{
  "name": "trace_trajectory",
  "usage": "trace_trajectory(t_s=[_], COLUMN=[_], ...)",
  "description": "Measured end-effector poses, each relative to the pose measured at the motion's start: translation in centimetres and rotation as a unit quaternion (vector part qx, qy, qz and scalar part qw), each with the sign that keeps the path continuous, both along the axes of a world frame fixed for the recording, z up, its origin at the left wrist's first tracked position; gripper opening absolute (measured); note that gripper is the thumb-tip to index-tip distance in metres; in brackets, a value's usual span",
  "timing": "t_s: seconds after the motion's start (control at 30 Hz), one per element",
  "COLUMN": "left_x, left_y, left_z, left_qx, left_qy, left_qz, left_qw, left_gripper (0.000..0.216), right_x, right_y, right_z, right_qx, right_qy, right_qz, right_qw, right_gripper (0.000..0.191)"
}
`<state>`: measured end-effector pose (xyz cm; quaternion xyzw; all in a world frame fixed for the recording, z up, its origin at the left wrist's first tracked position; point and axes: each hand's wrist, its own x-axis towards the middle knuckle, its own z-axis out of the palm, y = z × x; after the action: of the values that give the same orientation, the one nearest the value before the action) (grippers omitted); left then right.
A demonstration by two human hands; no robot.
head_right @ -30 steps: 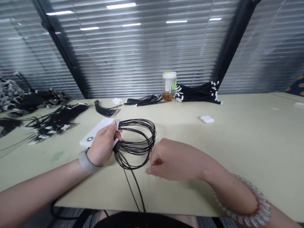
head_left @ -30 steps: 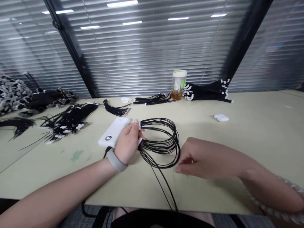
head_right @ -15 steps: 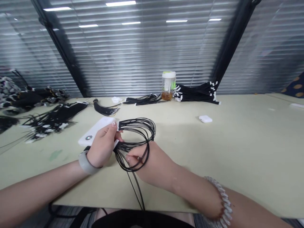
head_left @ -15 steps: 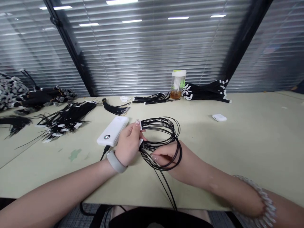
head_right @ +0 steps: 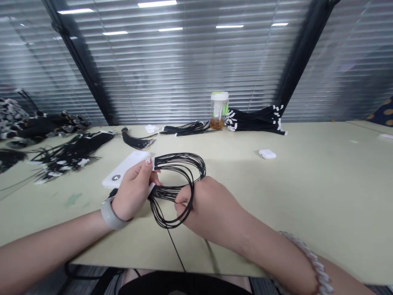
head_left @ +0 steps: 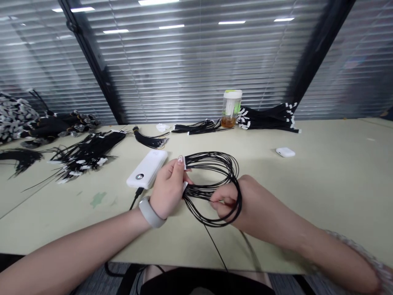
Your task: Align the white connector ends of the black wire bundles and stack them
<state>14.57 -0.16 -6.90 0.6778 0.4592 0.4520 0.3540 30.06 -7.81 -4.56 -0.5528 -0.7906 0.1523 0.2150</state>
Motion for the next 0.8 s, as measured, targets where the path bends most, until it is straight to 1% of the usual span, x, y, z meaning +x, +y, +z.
trace_trajectory(t_s=[0.07,0.13,0.27,0.37,0.43,0.5,0.53,0.6,0.67,0.7,0.73,0.8], left_x=[0.0,0.1,0.0,0.0,-0.1,-0.1,-0.1,-0.1,-0.1,0.0,0.0,0.0], left_y=[-0.1,-0.1,0.1,0.2,0.2,0.2,0.2,0.2,0.2,0.2,0.1,0.1], left_z=[0.1,0.2,0.0,-0.1,-0.2,-0.2,-0.2,-0.2,-0.2,-0.2,-0.2,-0.2], left_qx=[-0.002,-0.006,-0.005,0.001,0.000,0.004,0.009,0.022,0.026,0.025,0.022,0.018], left_qy=[-0.002,0.001,0.004,0.000,0.000,0.004,0.007,0.016,0.026,0.029,0.031,0.032], left_qz=[-0.001,-0.006,-0.009,-0.007,-0.009,-0.015,-0.019,-0.024,-0.025,-0.023,-0.023,-0.026], left_qw=[1.000,1.000,1.000,1.000,1.000,1.000,1.000,0.999,0.999,0.999,0.999,0.999], left_gripper=[0.042,0.041,0.040,0.040,0.041,0.042,0.042,0.043,0.043,0.043,0.042,0.042], right_x=[0.4,0.6,0.3,-0.1,-0.1,0.4,0.8,1.7,2.4,2.6,2.7,2.6], right_y=[-0.3,-0.5,-0.4,-0.4,-0.6,-0.9,-1.0,-1.3,-1.7,-1.8,-2.0,-2.1], right_z=[0.8,1.0,0.4,0.0,-0.1,-0.1,0.0,0.4,1.1,1.5,2.0,2.9], right_qx=[-0.001,0.005,0.034,0.088,0.140,0.197,0.224,0.275,0.327,0.358,0.389,0.425], right_qy=[-0.022,-0.041,-0.079,-0.135,-0.195,-0.257,-0.283,-0.315,-0.301,-0.271,-0.224,-0.081], right_qz=[0.000,-0.006,-0.026,-0.018,-0.002,0.011,0.006,-0.031,-0.097,-0.127,-0.149,-0.152], right_qw=[1.000,0.999,0.996,0.987,0.971,0.946,0.932,0.908,0.890,0.884,0.881,0.888], right_gripper=[0.021,0.021,0.019,0.019,0.018,0.015,0.014,0.013,0.011,0.009,0.009,0.015])
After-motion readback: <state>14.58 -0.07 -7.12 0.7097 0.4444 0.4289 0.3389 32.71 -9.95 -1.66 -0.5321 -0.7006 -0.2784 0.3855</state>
